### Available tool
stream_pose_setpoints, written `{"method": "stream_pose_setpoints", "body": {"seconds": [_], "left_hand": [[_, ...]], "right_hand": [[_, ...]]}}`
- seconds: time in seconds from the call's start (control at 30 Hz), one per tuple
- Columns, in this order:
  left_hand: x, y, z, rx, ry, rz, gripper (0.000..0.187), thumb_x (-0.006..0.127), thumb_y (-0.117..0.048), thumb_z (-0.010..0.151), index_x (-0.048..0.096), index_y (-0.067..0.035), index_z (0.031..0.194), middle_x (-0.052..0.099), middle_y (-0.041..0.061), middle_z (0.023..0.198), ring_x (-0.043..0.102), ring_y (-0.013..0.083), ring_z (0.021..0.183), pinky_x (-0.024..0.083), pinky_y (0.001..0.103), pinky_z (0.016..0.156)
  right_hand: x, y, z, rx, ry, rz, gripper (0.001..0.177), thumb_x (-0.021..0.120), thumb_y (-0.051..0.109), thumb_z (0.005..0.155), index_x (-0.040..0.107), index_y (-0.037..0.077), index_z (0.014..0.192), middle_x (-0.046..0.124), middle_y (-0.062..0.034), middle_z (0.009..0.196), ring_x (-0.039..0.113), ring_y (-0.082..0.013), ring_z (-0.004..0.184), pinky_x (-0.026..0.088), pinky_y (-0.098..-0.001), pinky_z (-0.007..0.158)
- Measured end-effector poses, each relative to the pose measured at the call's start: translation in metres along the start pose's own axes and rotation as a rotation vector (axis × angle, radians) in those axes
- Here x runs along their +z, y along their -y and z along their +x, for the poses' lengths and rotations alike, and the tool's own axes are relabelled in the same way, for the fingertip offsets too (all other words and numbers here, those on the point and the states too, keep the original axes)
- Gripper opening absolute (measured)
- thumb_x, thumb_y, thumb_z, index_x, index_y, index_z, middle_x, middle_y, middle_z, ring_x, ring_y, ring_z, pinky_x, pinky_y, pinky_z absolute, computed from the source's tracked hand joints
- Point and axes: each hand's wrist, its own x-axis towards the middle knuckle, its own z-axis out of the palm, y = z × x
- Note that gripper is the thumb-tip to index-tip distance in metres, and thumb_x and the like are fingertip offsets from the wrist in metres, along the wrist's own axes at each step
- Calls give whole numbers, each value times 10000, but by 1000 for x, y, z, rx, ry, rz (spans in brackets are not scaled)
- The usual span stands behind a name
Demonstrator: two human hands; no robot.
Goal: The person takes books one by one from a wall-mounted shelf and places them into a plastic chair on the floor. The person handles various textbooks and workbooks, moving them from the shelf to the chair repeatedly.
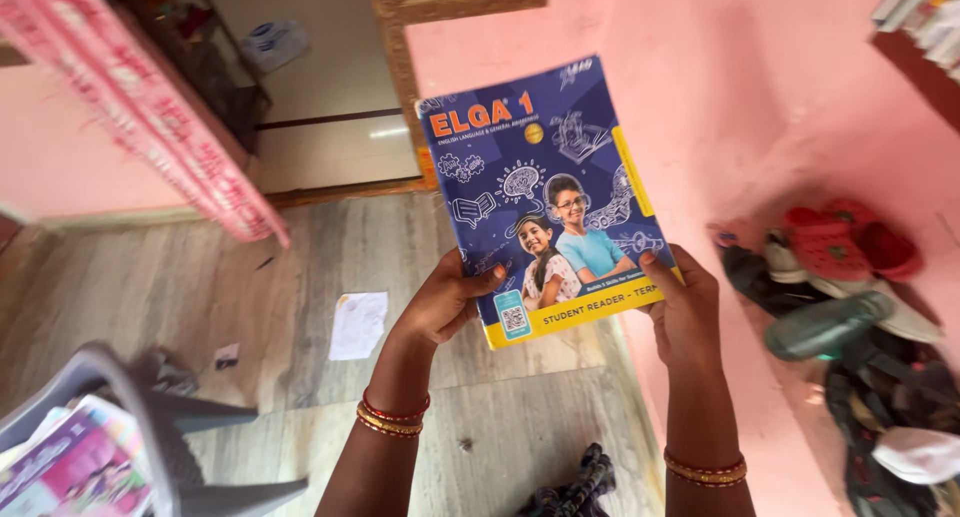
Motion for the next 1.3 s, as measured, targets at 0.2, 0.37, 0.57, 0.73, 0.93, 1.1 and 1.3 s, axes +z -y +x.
{"method": "stream_pose_setpoints", "body": {"seconds": [0.2,0.37,0.57,0.73,0.93,1.1,1.3], "left_hand": [[-94,-18,-100,139,-235,-104,378,664,-24,916,570,64,1271,722,177,1186,734,266,999,624,401,883],[-156,-8,-197,196,-357,-100,449,706,-68,924,570,40,1337,706,164,1237,707,271,1063,630,392,888],[-198,-13,-326,174,-335,-115,772,780,-149,834,383,-58,1490,620,155,1341,691,332,1125,660,520,780],[-219,-20,-434,187,-444,24,874,807,-114,802,328,-64,1531,615,159,1352,677,319,1159,657,519,773],[-248,-20,-531,272,-928,101,711,779,-44,849,485,39,1490,753,168,1130,749,261,975,650,369,745],[-254,-33,-566,472,-1212,50,812,712,29,874,333,-50,1588,774,165,1042,740,232,895,630,334,736],[-315,-21,-576,766,-1299,40,849,709,-41,896,259,-69,1615,641,192,1351,679,221,1085,624,356,828]], "right_hand": [[108,-46,-51,122,223,-244,287,682,227,963,696,-29,1092,752,-125,832,702,-184,600,593,-308,519],[172,-88,-90,221,408,-377,336,697,271,933,709,-11,1114,716,-95,751,656,-160,508,547,-294,455],[240,-144,-129,283,624,-453,334,683,286,965,724,-10,1115,700,-96,726,646,-141,523,548,-285,474],[318,-176,-178,354,799,-442,353,686,296,957,712,-22,1109,714,-93,756,655,-150,533,555,-293,477],[412,-193,-245,307,973,-386,362,703,297,931,704,-19,1107,723,-80,768,667,-145,544,554,-281,468],[473,-197,-273,165,1020,-365,365,681,321,968,696,-30,1064,728,-72,761,679,-131,565,537,-274,457],[509,-286,-258,455,1134,-103,667,650,352,948,435,40,1497,687,-132,1214,728,-188,978,653,-337,756]]}}
